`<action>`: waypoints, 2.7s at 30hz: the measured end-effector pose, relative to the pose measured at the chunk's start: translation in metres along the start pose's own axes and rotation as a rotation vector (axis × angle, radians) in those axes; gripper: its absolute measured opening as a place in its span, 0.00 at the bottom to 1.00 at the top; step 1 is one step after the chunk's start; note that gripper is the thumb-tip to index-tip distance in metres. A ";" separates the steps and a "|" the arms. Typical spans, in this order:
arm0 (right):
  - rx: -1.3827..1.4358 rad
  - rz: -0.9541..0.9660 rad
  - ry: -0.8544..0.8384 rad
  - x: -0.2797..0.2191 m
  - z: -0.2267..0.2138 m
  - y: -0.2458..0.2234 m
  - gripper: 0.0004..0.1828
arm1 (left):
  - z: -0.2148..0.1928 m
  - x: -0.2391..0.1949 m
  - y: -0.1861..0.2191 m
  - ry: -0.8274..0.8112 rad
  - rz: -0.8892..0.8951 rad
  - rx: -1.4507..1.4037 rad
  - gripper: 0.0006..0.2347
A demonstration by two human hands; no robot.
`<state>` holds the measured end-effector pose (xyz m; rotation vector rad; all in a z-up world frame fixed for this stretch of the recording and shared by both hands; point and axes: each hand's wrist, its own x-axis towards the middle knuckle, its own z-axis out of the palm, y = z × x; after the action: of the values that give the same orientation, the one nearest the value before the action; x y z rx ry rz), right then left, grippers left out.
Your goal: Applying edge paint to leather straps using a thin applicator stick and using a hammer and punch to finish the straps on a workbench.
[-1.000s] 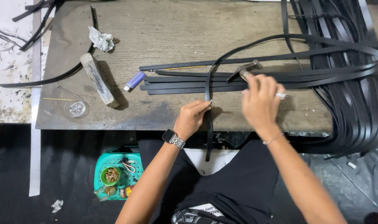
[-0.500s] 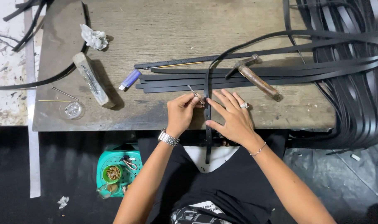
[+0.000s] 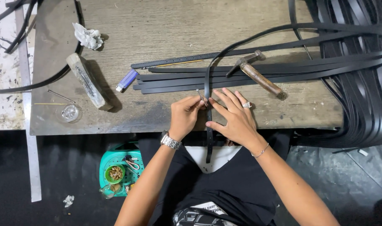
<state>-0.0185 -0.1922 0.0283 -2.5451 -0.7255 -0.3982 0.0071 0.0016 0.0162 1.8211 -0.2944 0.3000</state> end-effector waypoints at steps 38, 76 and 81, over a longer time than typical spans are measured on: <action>0.163 0.422 -0.025 -0.006 -0.097 -0.019 0.17 | 0.004 -0.011 -0.024 -0.160 0.299 0.138 0.10; -0.116 0.011 0.013 -0.002 -0.001 -0.001 0.29 | -0.009 0.003 0.002 0.103 0.002 -0.034 0.05; -0.064 -0.004 0.024 -0.002 -0.004 -0.006 0.28 | -0.005 0.000 -0.004 0.043 0.011 -0.020 0.05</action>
<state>-0.0241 -0.1911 0.0328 -2.5946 -0.7201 -0.4593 0.0078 0.0072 0.0141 1.7919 -0.2765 0.3422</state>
